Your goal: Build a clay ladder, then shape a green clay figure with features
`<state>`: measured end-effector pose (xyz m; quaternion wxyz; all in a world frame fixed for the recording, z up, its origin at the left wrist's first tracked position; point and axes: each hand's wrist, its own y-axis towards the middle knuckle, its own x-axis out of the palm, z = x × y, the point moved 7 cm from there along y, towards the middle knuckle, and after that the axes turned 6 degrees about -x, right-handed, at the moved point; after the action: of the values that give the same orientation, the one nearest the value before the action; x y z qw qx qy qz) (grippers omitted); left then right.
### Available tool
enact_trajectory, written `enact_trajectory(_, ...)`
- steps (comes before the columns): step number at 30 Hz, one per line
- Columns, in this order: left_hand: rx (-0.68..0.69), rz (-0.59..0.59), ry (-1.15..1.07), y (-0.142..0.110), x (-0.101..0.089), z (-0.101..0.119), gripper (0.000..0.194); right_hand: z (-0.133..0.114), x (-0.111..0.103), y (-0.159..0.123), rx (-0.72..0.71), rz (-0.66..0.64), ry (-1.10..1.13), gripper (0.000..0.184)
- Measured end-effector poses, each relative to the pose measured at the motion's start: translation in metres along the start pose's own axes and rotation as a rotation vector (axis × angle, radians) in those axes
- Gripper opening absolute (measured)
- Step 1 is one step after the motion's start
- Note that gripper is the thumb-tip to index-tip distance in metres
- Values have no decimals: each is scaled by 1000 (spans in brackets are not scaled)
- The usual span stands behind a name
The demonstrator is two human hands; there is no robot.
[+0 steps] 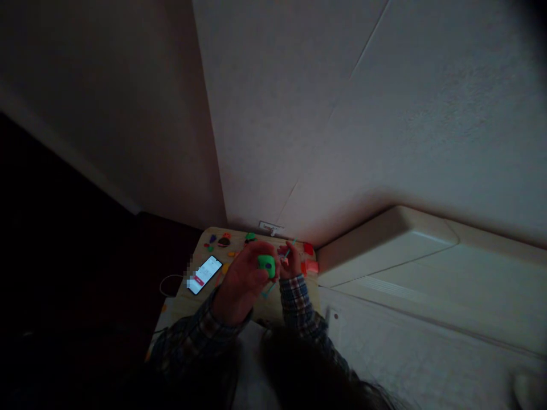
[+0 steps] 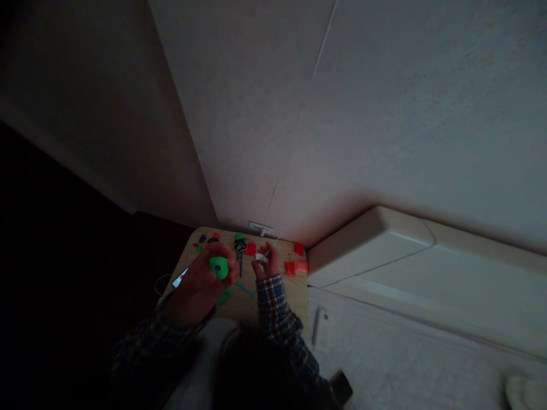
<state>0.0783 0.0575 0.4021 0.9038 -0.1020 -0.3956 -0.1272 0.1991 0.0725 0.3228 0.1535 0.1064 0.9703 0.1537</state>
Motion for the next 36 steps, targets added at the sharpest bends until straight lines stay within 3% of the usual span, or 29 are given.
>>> enact_trajectory(3,29,-40,40,-1,5,3,30,-21,-22,17,-102,66,175,38)
enact_trajectory(8,88,-122,91,-7,15,9,22,-97,-70,25,-429,249,400,22)
enact_trajectory(10,105,-144,107,-10,17,11,21,-123,-77,21,-520,251,484,21)
enact_trajectory(13,114,-156,126,-12,19,13,24,-142,-77,18,-501,217,587,23)
enact_trajectory(21,86,-98,166,-14,20,15,29,-150,-63,18,-402,165,629,25)
enact_trajectory(36,117,-37,163,-15,17,16,26,-155,-61,20,-451,158,639,23)
